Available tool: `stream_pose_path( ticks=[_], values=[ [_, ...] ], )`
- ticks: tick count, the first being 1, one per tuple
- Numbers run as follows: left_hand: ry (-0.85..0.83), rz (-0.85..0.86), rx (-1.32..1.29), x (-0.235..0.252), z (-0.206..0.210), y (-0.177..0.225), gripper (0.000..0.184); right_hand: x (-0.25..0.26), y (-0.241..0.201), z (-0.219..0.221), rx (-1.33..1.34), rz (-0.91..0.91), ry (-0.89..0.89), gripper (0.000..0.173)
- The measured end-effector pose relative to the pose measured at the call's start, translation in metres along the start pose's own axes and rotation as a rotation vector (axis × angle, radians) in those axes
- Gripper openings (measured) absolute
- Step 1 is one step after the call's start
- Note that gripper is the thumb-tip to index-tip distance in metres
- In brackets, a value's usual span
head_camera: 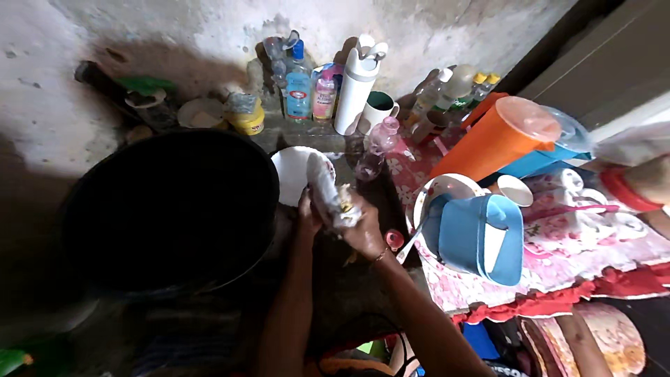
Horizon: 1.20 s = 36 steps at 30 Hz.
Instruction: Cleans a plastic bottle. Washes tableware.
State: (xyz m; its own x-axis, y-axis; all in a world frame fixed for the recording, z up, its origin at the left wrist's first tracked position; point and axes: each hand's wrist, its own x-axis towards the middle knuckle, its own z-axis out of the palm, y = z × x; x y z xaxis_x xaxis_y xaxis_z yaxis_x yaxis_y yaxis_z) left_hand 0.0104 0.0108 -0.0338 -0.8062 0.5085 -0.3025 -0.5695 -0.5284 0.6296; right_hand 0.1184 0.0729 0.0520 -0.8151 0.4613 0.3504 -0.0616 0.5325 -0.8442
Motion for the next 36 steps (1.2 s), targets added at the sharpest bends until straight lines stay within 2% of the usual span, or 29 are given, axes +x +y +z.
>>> stream_pose_path(
  ticks=[1, 3, 5, 7, 9, 11, 13, 16, 18, 22, 24, 29, 36],
  values=[
    [-0.003, -0.004, -0.023, -0.006, 0.004, 0.003, 0.049, -0.005, -0.001, 0.001, -0.116, -0.048, -0.062, 0.042],
    [0.014, 0.03, -0.057, -0.014, 0.007, 0.012, 0.05, -0.016, -0.008, 0.0, -0.357, -0.029, -0.288, 0.043],
    [-0.006, 0.036, 0.026, -0.016, 0.001, 0.017, 0.045, -0.028, -0.005, 0.002, -0.536, -0.025, -0.472, 0.043],
    [-0.006, -0.037, 0.334, -0.015, -0.004, 0.019, 0.031, -0.033, -0.001, 0.001, -0.632, 0.063, -0.664, 0.045],
    [-0.006, -0.105, 0.675, -0.007, -0.007, 0.015, 0.033, -0.032, 0.004, -0.001, -0.707, 0.191, -0.834, 0.049],
    [0.003, -0.133, 0.887, -0.001, -0.007, 0.006, 0.03, -0.034, 0.013, -0.003, -0.749, 0.25, -0.886, 0.051],
    [0.08, -0.136, 0.907, 0.001, -0.006, 0.001, 0.033, -0.034, 0.015, -0.003, -0.786, 0.286, -0.915, 0.05],
    [0.32, -0.156, 0.603, 0.002, -0.007, -0.003, 0.03, -0.031, 0.012, -0.004, -0.825, 0.325, -0.989, 0.05],
    [0.427, -0.176, 0.402, 0.001, -0.005, 0.003, 0.036, -0.03, 0.013, -0.005, -0.833, 0.332, -1.009, 0.048],
    [0.579, -0.043, 0.244, 0.021, -0.013, -0.002, 0.053, -0.026, 0.022, -0.009, -0.843, 0.411, -1.072, 0.043],
    [0.618, 0.002, 0.277, 0.032, -0.016, -0.006, 0.063, -0.026, 0.027, -0.012, -0.8, 0.443, -1.065, 0.047],
    [0.674, 0.092, 0.241, 0.037, -0.013, -0.012, 0.071, -0.031, 0.037, -0.015, -0.73, 0.482, -0.959, 0.048],
    [0.633, -0.002, 0.199, 0.02, 0.001, -0.005, 0.065, -0.032, 0.036, -0.017, -0.712, 0.497, -0.914, 0.048]
  ],
)
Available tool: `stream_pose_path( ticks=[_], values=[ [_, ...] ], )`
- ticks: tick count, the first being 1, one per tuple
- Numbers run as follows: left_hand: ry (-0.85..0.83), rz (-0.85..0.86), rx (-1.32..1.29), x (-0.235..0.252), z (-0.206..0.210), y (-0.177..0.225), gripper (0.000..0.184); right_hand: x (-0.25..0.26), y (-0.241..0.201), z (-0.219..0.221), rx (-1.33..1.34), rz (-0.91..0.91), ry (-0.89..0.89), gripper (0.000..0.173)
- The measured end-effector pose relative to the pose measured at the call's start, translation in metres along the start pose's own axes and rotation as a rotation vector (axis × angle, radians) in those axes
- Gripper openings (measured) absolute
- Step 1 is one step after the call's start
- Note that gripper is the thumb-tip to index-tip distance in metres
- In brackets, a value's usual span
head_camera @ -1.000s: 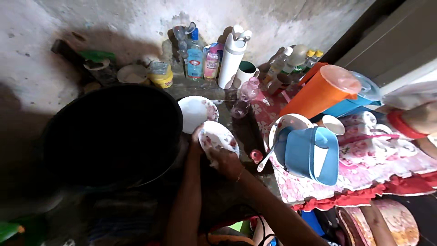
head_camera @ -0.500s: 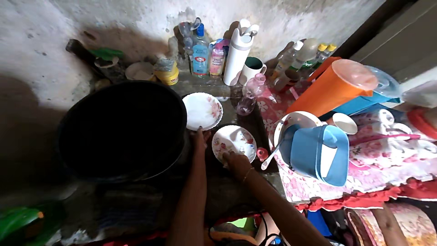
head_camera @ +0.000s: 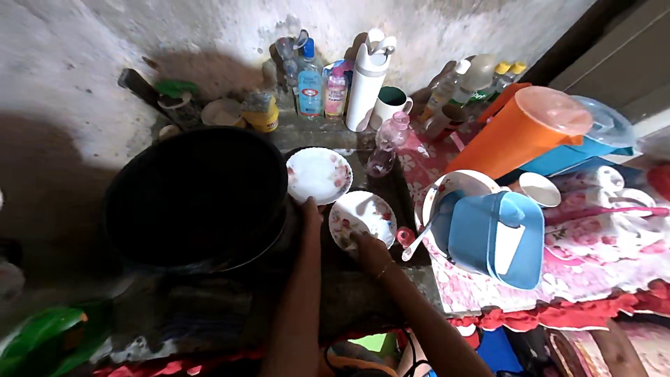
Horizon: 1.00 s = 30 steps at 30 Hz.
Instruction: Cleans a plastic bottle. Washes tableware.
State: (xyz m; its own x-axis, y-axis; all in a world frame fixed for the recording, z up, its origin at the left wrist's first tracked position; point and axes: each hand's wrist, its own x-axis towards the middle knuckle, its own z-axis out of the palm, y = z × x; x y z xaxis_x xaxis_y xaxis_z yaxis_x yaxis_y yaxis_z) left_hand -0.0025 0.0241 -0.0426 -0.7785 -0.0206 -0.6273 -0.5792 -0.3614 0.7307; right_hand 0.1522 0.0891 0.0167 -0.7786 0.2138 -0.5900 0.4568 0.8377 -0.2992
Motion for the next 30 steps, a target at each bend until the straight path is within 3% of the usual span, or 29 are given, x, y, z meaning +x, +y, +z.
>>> stream_pose_path(
  ticks=[13, 30],
  values=[
    [-0.057, -0.142, 0.001, -0.044, -0.006, 0.0, 0.052, 0.0, 0.0, 0.003, -0.011, -0.015, 0.027, 0.047],
    [-0.136, -0.22, -0.088, -0.06, -0.016, 0.005, 0.042, -0.002, 0.001, 0.004, -0.028, -0.043, 0.036, 0.048]
  ],
)
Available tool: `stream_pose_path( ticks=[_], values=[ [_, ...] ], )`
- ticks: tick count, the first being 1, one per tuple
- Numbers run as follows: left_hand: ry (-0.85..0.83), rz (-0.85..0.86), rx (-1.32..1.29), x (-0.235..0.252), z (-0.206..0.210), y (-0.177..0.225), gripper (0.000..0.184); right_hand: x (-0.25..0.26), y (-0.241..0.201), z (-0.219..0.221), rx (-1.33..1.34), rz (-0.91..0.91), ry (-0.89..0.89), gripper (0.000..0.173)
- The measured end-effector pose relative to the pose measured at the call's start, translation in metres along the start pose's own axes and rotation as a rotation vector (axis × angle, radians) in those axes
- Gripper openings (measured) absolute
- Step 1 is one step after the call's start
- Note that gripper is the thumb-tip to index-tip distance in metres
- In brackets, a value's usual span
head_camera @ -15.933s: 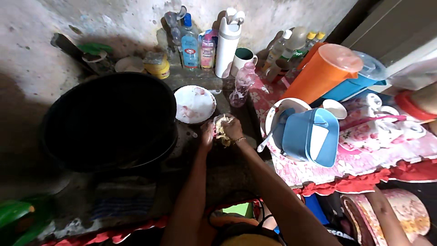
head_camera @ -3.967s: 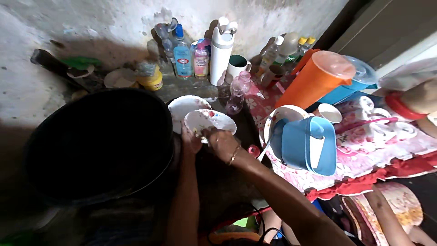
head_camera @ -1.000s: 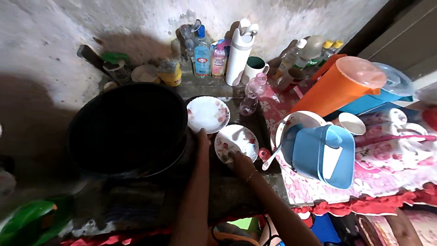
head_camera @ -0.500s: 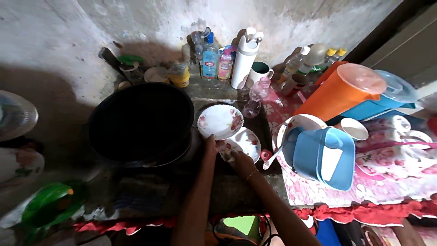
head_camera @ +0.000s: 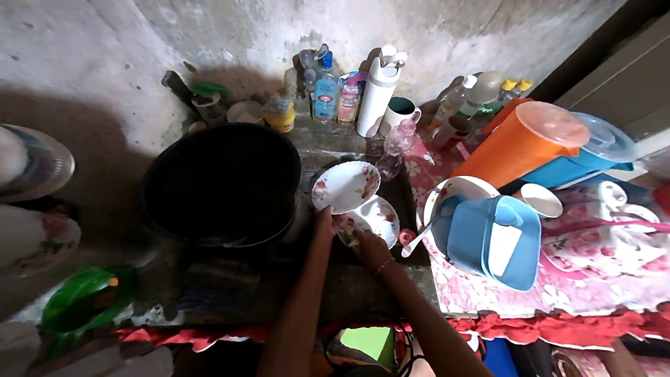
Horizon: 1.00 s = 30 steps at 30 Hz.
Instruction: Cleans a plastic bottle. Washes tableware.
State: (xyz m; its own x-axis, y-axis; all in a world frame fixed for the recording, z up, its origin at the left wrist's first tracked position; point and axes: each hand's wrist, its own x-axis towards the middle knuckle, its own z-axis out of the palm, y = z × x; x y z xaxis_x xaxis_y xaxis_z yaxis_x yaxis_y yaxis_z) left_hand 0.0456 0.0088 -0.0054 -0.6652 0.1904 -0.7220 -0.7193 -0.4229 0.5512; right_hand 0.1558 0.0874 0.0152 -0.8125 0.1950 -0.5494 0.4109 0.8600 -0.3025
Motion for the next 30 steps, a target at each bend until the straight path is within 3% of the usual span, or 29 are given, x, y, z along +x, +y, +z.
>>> stream_pose_path(
  ticks=[8, 12, 15, 17, 22, 24, 27, 30],
  values=[
    [-0.054, -0.097, -0.346, -0.012, 0.008, 0.013, 0.033, 0.0, 0.001, -0.001, 0.007, -0.011, -0.001, 0.047],
    [-0.071, 0.058, -0.203, 0.004, 0.0, 0.015, 0.036, 0.0, 0.002, -0.001, 0.057, -0.029, 0.022, 0.049],
    [-0.051, 0.238, 0.126, 0.011, -0.009, 0.022, 0.048, -0.008, 0.002, 0.001, 0.276, -0.111, 0.214, 0.051],
    [-0.023, 0.335, 0.277, 0.016, -0.016, 0.026, 0.052, -0.01, -0.003, 0.004, 0.473, -0.2, 0.466, 0.045],
    [-0.008, 0.359, 0.263, 0.022, -0.023, 0.025, 0.048, 0.012, -0.033, -0.031, 0.761, -0.232, 0.652, 0.048],
    [0.015, 0.35, 0.24, 0.021, -0.023, 0.025, 0.046, 0.029, -0.043, -0.047, 0.643, -0.151, 0.533, 0.061],
    [0.009, 0.398, 0.306, 0.029, -0.026, 0.022, 0.05, 0.064, -0.051, -0.051, 0.159, -0.038, 0.321, 0.074],
    [-0.023, 0.462, 0.381, 0.033, -0.025, 0.018, 0.047, 0.096, -0.046, -0.038, -0.043, -0.015, 0.429, 0.072]
  ],
)
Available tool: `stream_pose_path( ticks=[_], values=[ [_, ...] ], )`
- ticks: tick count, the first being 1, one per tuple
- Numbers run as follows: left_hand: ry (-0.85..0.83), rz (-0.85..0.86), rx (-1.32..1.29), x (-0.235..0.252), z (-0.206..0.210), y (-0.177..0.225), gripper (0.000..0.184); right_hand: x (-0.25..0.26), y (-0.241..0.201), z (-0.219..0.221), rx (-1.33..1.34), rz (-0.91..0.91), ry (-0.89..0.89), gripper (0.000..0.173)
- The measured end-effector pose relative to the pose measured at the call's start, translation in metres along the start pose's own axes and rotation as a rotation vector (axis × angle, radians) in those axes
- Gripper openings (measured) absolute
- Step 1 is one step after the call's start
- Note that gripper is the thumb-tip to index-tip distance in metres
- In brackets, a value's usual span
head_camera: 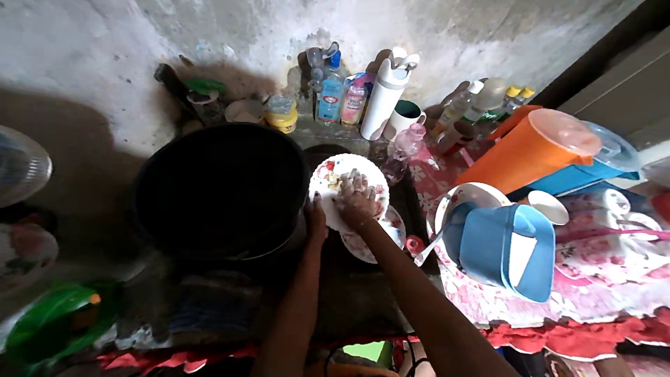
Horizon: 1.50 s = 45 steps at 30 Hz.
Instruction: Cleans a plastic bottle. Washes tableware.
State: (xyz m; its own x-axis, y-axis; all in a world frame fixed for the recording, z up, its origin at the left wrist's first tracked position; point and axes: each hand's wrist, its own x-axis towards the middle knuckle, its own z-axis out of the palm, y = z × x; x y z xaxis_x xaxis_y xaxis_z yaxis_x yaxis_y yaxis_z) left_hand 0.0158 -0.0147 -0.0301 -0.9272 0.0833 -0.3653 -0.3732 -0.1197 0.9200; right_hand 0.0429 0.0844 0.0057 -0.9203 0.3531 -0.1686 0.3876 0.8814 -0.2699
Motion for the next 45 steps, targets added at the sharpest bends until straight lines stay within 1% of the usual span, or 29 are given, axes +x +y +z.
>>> stream_pose_path(
  ticks=[2, 4, 5, 6, 8, 9, 10, 11, 13, 15, 17, 18, 20, 22, 24, 25, 26, 28, 30, 31, 32, 33, 35, 37, 39, 40, 41, 43, 45],
  values=[
    [-0.041, 0.014, 0.014, -0.002, 0.003, 0.0, 0.043, 0.017, 0.006, 0.009, -0.005, -0.052, 0.128, 0.074],
    [-0.068, -0.002, 0.006, -0.004, 0.004, 0.004, 0.042, 0.025, 0.0, 0.016, 0.023, -0.183, 0.167, 0.07],
    [-0.065, -0.015, 0.001, -0.006, 0.004, 0.006, 0.042, 0.021, -0.006, 0.017, 0.035, -0.259, 0.115, 0.067],
    [-0.047, -0.03, -0.007, -0.007, 0.005, 0.006, 0.04, 0.013, -0.011, 0.013, 0.042, -0.32, 0.012, 0.064],
    [-0.006, -0.058, -0.009, -0.007, 0.003, 0.009, 0.042, -0.005, -0.016, -0.003, 0.027, -0.385, -0.264, 0.065],
    [0.015, -0.065, -0.01, -0.006, 0.001, 0.009, 0.043, -0.012, -0.013, -0.01, -0.008, -0.406, -0.365, 0.063],
    [0.027, -0.064, -0.013, -0.007, 0.0, 0.009, 0.044, -0.018, -0.005, -0.016, -0.055, -0.421, -0.41, 0.061],
    [0.033, -0.06, -0.022, -0.008, 0.0, 0.007, 0.046, -0.021, 0.006, -0.022, -0.105, -0.414, -0.405, 0.062],
    [0.02, -0.067, -0.036, -0.008, 0.0, 0.008, 0.047, -0.015, 0.025, -0.037, -0.189, -0.322, -0.289, 0.068],
    [-0.007, -0.072, -0.054, -0.008, 0.001, 0.009, 0.046, 0.004, 0.037, -0.044, -0.284, -0.237, -0.074, 0.08],
    [-0.045, -0.06, -0.048, -0.01, 0.002, 0.012, 0.046, 0.016, 0.033, -0.041, -0.294, -0.221, 0.117, 0.079],
    [-0.064, -0.06, -0.03, -0.012, 0.003, 0.013, 0.046, 0.019, 0.029, -0.032, -0.257, -0.26, 0.178, 0.076],
    [-0.083, -0.071, 0.015, -0.015, 0.003, 0.016, 0.044, 0.019, 0.012, -0.014, -0.133, -0.35, 0.091, 0.069],
    [-0.055, -0.055, 0.039, -0.014, 0.0, 0.013, 0.041, -0.001, -0.006, -0.005, -0.032, -0.396, -0.156, 0.063],
    [-0.033, -0.03, 0.045, -0.01, -0.004, 0.01, 0.044, -0.021, -0.007, -0.011, -0.049, -0.409, -0.337, 0.063],
    [-0.029, -0.017, 0.039, -0.008, -0.004, 0.009, 0.046, -0.027, 0.0, -0.016, -0.07, -0.41, -0.363, 0.064],
    [-0.019, -0.01, 0.019, -0.008, -0.004, 0.006, 0.047, -0.029, 0.01, -0.022, -0.092, -0.397, -0.344, 0.064],
    [-0.019, -0.027, -0.002, -0.009, -0.002, 0.008, 0.046, -0.021, 0.029, -0.037, -0.17, -0.319, -0.233, 0.067],
    [-0.049, -0.065, 0.019, -0.013, 0.0, 0.016, 0.046, -0.004, 0.04, -0.046, -0.273, -0.218, -0.067, 0.077],
    [-0.075, -0.068, 0.037, -0.015, 0.001, 0.018, 0.045, 0.003, 0.042, -0.045, -0.282, -0.198, 0.047, 0.077],
    [-0.094, -0.065, 0.057, -0.017, 0.002, 0.02, 0.045, 0.009, 0.042, -0.039, -0.268, -0.217, 0.147, 0.074],
    [-0.11, -0.057, 0.078, -0.017, 0.002, 0.021, 0.045, 0.014, 0.038, -0.031, -0.234, -0.264, 0.193, 0.069],
    [-0.132, -0.043, 0.11, -0.018, 0.002, 0.021, 0.044, 0.01, 0.022, -0.019, -0.102, -0.376, 0.074, 0.066],
    [-0.107, -0.047, 0.104, -0.016, 0.003, 0.019, 0.041, -0.009, 0.003, -0.022, -0.06, -0.412, -0.217, 0.06],
    [-0.067, -0.066, 0.067, -0.011, 0.001, 0.018, 0.042, -0.03, -0.005, -0.043, -0.125, -0.39, -0.466, 0.072],
    [-0.058, -0.086, 0.033, -0.009, -0.001, 0.017, 0.043, -0.04, -0.004, -0.053, -0.142, -0.388, -0.509, 0.076],
    [-0.053, -0.119, -0.005, -0.008, -0.003, 0.018, 0.043, -0.049, -0.001, -0.06, -0.164, -0.384, -0.502, 0.071],
    [-0.061, -0.179, -0.099, -0.008, -0.004, 0.019, 0.042, -0.066, -0.003, -0.077, -0.221, -0.331, -0.437, 0.045],
    [-0.112, -0.224, -0.234, -0.006, -0.004, 0.015, 0.042, -0.081, -0.006, -0.091, -0.287, -0.363, -0.355, 0.035]
  ],
)
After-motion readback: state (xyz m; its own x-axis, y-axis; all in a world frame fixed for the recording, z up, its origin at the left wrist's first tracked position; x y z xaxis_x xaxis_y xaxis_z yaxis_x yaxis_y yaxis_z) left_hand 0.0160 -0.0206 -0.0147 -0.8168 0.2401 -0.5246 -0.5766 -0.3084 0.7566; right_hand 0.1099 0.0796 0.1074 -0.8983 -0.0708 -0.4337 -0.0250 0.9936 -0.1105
